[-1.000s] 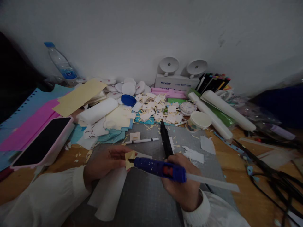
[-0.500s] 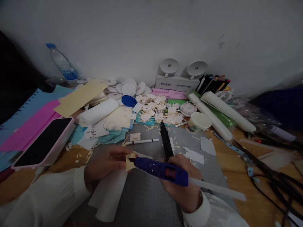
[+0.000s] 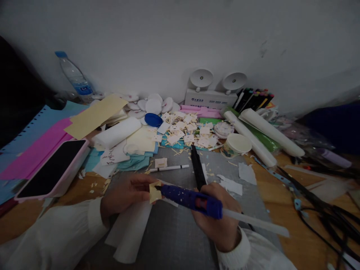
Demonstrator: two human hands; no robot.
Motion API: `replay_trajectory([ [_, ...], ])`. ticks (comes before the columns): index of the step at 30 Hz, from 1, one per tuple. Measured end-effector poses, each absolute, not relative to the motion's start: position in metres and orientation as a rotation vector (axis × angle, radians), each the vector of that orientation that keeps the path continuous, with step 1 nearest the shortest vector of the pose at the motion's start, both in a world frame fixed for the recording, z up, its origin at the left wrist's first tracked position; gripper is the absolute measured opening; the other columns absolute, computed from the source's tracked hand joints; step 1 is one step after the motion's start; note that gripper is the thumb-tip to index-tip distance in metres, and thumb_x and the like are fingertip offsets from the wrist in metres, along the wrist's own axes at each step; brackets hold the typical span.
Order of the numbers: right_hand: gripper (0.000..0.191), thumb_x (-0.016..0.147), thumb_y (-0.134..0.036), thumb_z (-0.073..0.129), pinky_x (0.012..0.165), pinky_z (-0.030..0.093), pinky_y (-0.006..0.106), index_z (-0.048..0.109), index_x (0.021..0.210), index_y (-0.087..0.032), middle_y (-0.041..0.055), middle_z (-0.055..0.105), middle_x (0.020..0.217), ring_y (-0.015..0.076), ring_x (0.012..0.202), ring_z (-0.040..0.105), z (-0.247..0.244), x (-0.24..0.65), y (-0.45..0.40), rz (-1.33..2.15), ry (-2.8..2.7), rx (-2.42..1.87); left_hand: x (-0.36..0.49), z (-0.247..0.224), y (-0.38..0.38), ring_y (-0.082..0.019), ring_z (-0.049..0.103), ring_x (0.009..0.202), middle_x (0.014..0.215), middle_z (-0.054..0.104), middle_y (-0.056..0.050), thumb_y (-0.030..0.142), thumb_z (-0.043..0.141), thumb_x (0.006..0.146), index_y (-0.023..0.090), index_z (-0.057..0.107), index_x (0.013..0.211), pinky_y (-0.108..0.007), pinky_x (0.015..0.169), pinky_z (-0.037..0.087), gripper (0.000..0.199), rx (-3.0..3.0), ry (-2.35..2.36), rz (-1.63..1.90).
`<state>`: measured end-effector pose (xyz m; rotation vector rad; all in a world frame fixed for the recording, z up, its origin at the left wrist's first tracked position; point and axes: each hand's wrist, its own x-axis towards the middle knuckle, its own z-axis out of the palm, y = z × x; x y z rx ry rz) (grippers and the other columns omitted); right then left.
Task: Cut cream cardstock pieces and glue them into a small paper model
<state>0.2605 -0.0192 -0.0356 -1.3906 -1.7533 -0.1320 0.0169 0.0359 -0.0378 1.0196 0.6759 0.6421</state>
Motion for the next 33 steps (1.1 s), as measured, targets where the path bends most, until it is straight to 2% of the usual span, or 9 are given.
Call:
replay_trajectory([
  [9, 0.013, 0.073, -0.025, 0.063, 0.048, 0.044, 0.026, 0.052, 0.079, -0.022, -0.0021, 0.055, 0.062, 0.0148, 0.052, 0.056, -0.0336, 0.2653, -0.0179, -0.171, -1.792, -1.352, 0.0177, -0.0353, 0.0353, -0.021, 0.067, 0.087, 0.093, 0.074, -0.005, 0.023, 0.076, 0.067, 0.019, 0.072, 0.097, -0.032, 0.080, 0.051, 0.031, 1.012, 0.711, 0.660],
  [15, 0.018, 0.072, -0.020, 0.065, 0.051, 0.046, 0.027, 0.053, 0.084, -0.022, -0.0015, 0.057, 0.066, 0.0160, 0.056, 0.058, -0.0367, 0.2664, -0.0191, -0.226, -1.834, -1.261, 0.0192, -0.0371, 0.0362, -0.016, 0.064, 0.071, 0.084, 0.072, -0.005, 0.022, 0.077, 0.068, 0.016, 0.072, 0.093, -0.027, 0.070, 0.050, 0.027, 0.997, 0.711, 0.696],
  [20, 0.016, 0.073, -0.023, 0.063, 0.052, 0.047, 0.028, 0.053, 0.086, -0.022, -0.0001, 0.059, 0.070, 0.0167, 0.058, 0.060, -0.0393, 0.2670, -0.0192, -0.237, -1.829, -1.258, 0.0196, -0.0378, 0.0368, -0.015, 0.063, 0.071, 0.084, 0.071, -0.004, 0.024, 0.076, 0.069, 0.018, 0.072, 0.094, -0.025, 0.069, 0.049, 0.026, 1.003, 0.689, 0.703],
  [26, 0.014, 0.073, -0.023, 0.063, 0.049, 0.046, 0.027, 0.052, 0.083, -0.022, -0.0010, 0.056, 0.066, 0.0157, 0.055, 0.058, -0.0389, 0.2672, -0.0196, -0.131, -1.812, -1.297, 0.0187, -0.0379, 0.0360, -0.015, 0.063, 0.072, 0.085, 0.071, -0.004, 0.024, 0.078, 0.067, 0.017, 0.072, 0.094, -0.026, 0.071, 0.049, 0.028, 0.997, 0.695, 0.677],
  [33, 0.012, 0.074, -0.025, 0.061, 0.049, 0.047, 0.027, 0.052, 0.081, -0.022, -0.0005, 0.057, 0.064, 0.0165, 0.054, 0.059, -0.0358, 0.2647, -0.0183, -0.177, -1.822, -1.299, 0.0186, -0.0375, 0.0360, -0.017, 0.064, 0.075, 0.086, 0.072, -0.004, 0.025, 0.078, 0.066, 0.019, 0.072, 0.094, -0.028, 0.073, 0.050, 0.029, 1.003, 0.719, 0.668],
])
